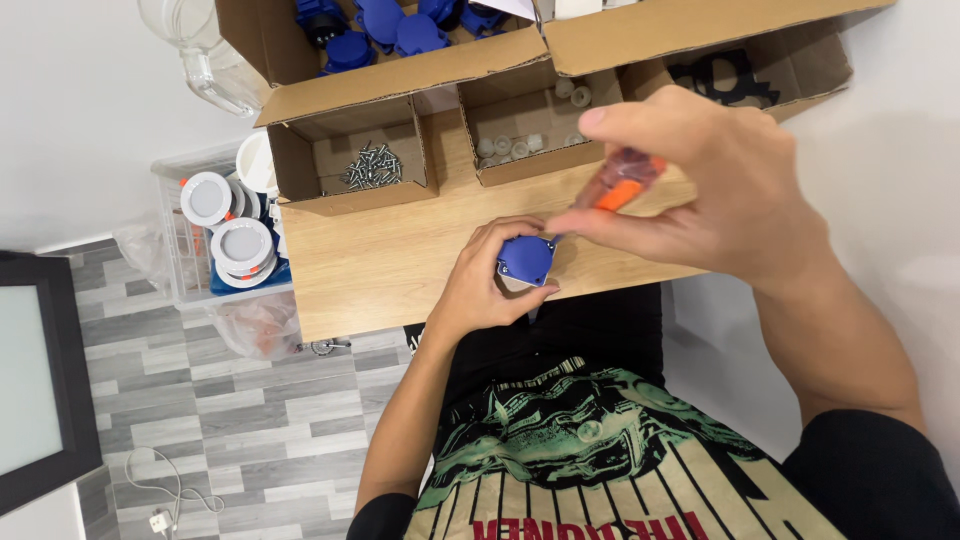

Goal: The person uses a screwdriver to tighten screws on a blue plastic electrical box. They then insert a white plastic component into the box and continue to secure it with the screwdriver. The person also briefly handles a clear plastic container and a black plastic piece during the process.

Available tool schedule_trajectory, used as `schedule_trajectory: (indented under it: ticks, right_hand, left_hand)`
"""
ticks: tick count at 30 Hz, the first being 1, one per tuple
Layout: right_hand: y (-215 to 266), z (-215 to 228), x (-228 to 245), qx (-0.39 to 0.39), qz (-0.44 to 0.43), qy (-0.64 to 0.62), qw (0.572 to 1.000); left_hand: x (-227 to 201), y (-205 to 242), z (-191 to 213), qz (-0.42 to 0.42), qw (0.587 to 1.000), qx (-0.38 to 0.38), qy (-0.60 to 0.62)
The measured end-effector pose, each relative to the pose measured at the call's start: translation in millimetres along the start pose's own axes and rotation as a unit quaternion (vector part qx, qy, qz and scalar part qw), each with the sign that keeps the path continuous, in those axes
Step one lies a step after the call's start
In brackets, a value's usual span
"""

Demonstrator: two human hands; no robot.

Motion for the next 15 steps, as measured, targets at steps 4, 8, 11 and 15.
schedule_trajectory:
  ticks: [4, 8, 11, 15]
  right_hand:
    - [-6.7, -9.8, 5.9, -0.019, 0.042, 0.056, 0.997]
    - [-15.0, -9.0, 14.6, -0.027, 0.102, 0.040, 0.994]
    - [-33.8, 8.2, 25.2, 0.052, 0.100, -0.068, 0.991]
    - [-37.3, 13.3, 22.3, 0.274, 0.022, -0.180, 0.945]
  left_hand:
    - [0.4, 1.0, -0.2, 0.005, 1.000, -0.002, -0.010]
    - [-5.2, -2.6, 0.8, 0.000, 1.000, 0.001, -0.008]
    - [-5.1, -2.7, 0.5, -0.002, 1.000, 0.000, 0.002]
    - [-3.2, -2.1, -0.3, 0.002, 1.000, -0.001, 0.002]
Point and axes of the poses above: each hand's wrist, its own y-axis away from the middle knuckle, its own z-axis out of the back of the hand, x = y × z, the point moved 6 cm from there along -y, towards the middle knuckle, and after that the axes turned 6 degrees about -x, right-handed, at the moved point
